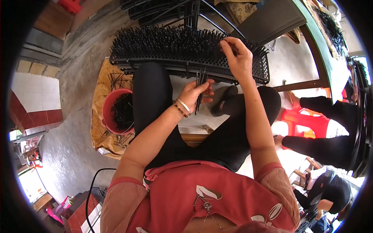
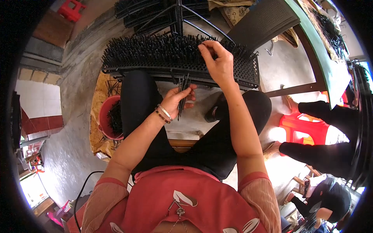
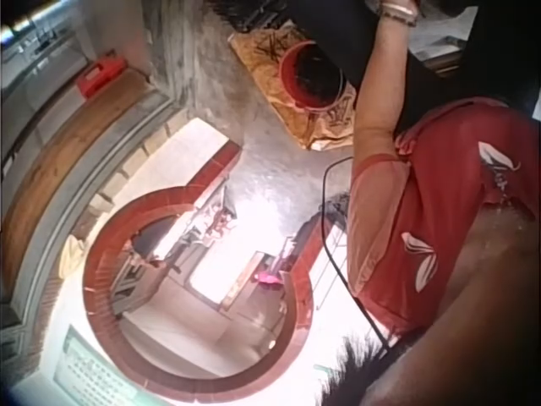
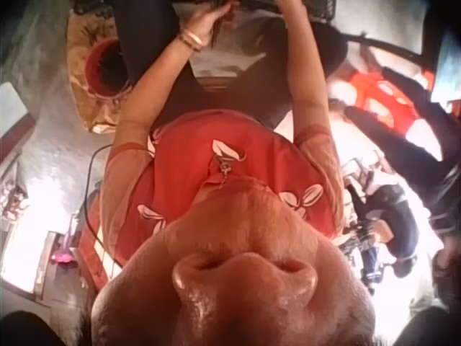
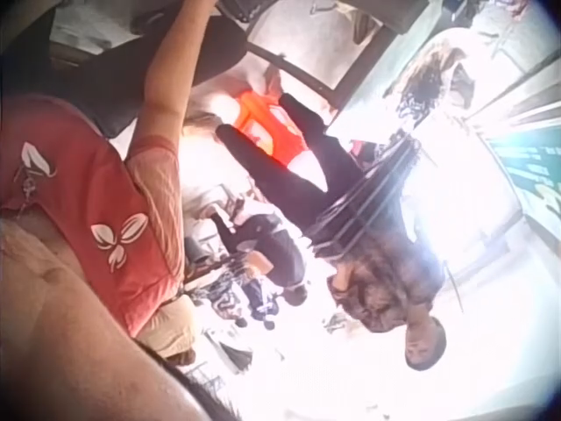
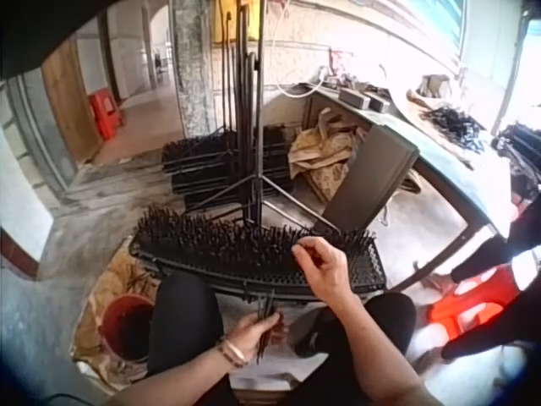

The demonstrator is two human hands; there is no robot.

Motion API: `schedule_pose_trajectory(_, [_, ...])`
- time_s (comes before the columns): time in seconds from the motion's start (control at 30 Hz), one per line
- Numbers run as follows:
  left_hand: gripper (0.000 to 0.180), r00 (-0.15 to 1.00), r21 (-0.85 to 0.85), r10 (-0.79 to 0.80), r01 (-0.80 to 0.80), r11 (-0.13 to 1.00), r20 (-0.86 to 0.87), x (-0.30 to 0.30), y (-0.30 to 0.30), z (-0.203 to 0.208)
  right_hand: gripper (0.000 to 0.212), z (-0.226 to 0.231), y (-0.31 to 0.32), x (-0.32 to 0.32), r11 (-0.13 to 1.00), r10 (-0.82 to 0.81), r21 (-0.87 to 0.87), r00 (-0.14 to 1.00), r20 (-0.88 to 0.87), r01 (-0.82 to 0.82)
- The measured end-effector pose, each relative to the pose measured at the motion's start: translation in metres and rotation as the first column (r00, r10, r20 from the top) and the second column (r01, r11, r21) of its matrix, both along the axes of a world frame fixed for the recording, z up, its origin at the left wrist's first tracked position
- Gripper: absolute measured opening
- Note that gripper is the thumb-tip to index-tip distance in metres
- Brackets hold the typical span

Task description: Manual insertion of fiber bristle bundles into a brush head grid base.

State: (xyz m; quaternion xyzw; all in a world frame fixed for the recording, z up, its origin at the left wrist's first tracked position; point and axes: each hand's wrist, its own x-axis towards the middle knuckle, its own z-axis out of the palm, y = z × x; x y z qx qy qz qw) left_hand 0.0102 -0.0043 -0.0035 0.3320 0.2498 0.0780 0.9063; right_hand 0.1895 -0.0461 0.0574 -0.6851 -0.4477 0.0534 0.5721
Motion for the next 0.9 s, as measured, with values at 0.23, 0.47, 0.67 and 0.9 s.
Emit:
schedule_pose_trajectory(0.23, [0.024, 0.999, 0.019, -0.015, 0.015, 1.0, -0.035, -0.001, -0.001, 0.007, 0.015, 0.0, 0.008, -0.006, 0.997, 0.071, 0.017, 0.99, 0.124, -0.074])
schedule_pose_trajectory(0.47, [0.024, 0.999, 0.007, -0.023, 0.024, 1.0, -0.048, -0.001, -0.001, 0.008, 0.015, 0.002, 0.012, -0.012, 0.998, 0.058, -0.013, 0.996, 0.073, -0.057])
schedule_pose_trajectory(0.67, [0.024, 0.999, -0.009, -0.029, 0.029, 1.0, -0.042, -0.001, -0.001, 0.005, 0.016, -0.002, 0.014, -0.012, 0.999, 0.038, 0.016, 0.996, 0.077, -0.039])
schedule_pose_trajectory(0.9, [0.024, 0.999, -0.011, -0.036, 0.036, 0.999, -0.03, -0.001, 0.0, 0.007, 0.016, -0.009, 0.017, -0.017, 0.999, 0.03, 0.013, 0.995, 0.09, -0.031])
